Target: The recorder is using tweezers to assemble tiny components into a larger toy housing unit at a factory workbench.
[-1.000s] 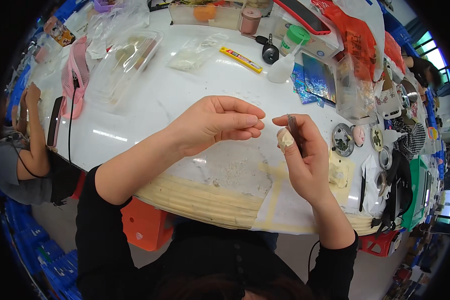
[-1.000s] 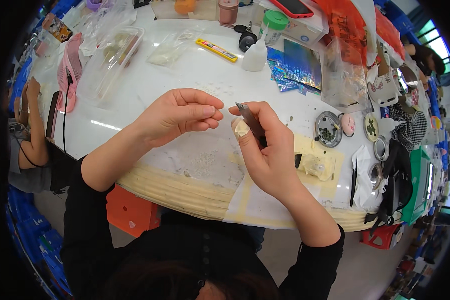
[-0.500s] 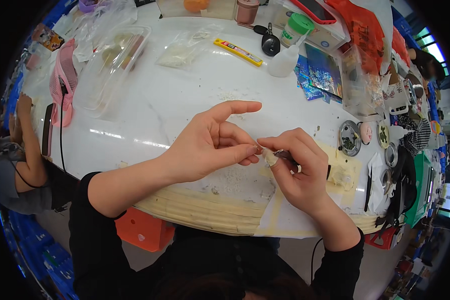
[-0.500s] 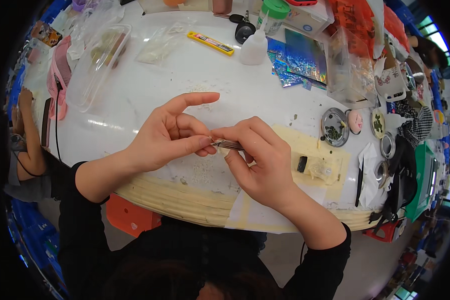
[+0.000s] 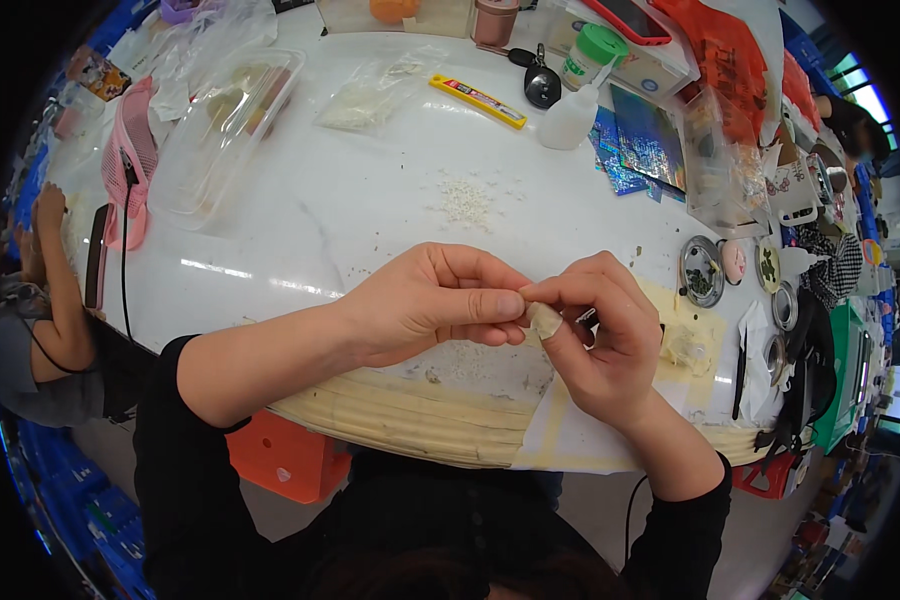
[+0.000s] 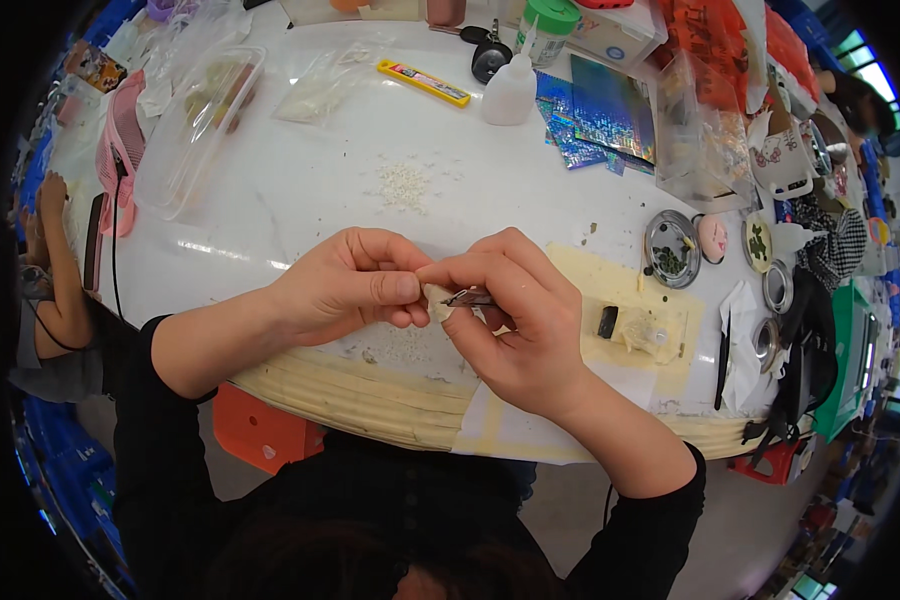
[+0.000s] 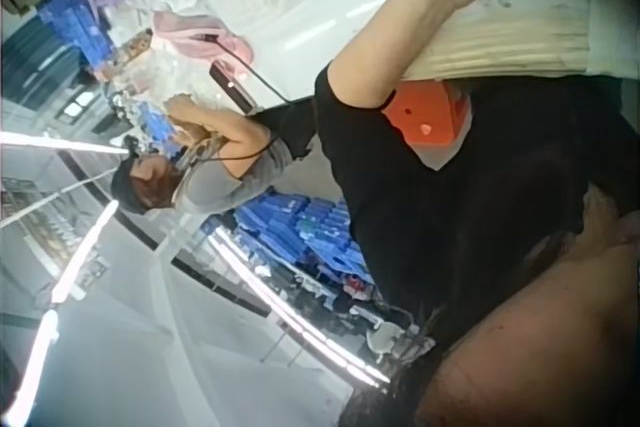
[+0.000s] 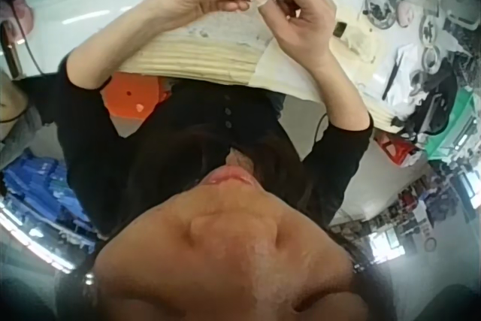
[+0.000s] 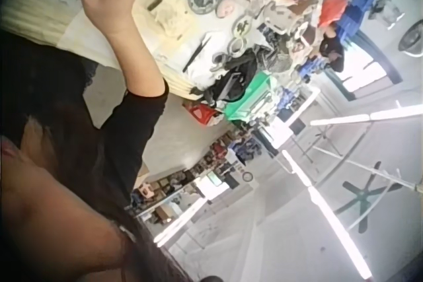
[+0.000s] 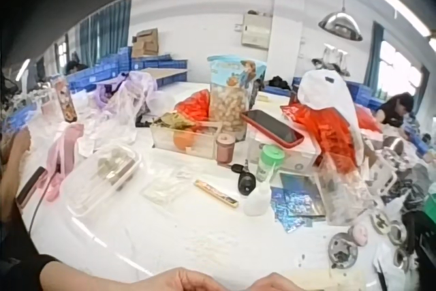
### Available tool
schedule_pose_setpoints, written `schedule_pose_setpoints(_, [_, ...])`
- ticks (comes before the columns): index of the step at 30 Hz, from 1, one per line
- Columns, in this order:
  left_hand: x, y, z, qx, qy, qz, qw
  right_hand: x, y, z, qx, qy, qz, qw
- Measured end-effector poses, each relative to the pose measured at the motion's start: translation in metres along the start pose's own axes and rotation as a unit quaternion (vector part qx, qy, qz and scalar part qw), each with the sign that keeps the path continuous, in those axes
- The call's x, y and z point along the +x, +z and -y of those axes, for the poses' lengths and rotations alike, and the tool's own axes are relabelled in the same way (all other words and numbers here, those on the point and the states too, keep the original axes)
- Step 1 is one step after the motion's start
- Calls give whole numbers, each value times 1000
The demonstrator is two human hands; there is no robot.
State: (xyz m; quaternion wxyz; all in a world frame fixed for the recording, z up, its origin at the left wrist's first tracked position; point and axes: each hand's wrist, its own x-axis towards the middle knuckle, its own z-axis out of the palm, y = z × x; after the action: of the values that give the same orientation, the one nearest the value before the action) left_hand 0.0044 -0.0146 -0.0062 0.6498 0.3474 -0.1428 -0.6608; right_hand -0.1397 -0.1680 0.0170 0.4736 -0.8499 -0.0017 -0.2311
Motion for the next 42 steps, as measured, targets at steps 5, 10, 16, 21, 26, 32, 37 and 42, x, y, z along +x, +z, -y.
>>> schedule_pose_setpoints(5, [0, -4, 2, 15, 8, 19, 1000, -1, 4, 0, -17, -27, -18, 999])
schedule_pose_setpoints(10, [-1, -5, -2, 68, 18, 17, 997, -2, 5, 0, -6, -15, -20, 1000])
schedule_pose_setpoints(16, [-5, 7, -2, 201, 119, -28, 972, -2, 5, 1, -21, 32, -30, 999])
schedule_pose_setpoints(21, [-4, 2, -2, 175, 106, -15, 979, -2, 5, -2, -28, -13, -39, 999])
schedule_pose_setpoints(26, [-2, 1, -8, 138, 68, -33, 987, -2, 5, 0, -39, -15, -39, 998])
schedule_pose_setpoints(32, [-5, 5, -8, 150, 97, -49, 983, -1, 2, 5, -1, 21, -36, 999])
schedule_pose_setpoints(37, [-4, 3, -5, 169, 148, -66, 972, -2, 3, -1, -21, 38, -42, 998])
schedule_pose_setpoints(42, [-4, 0, -2, 182, 172, -64, 966, 0, 4, 3, -66, 51, -22, 996])
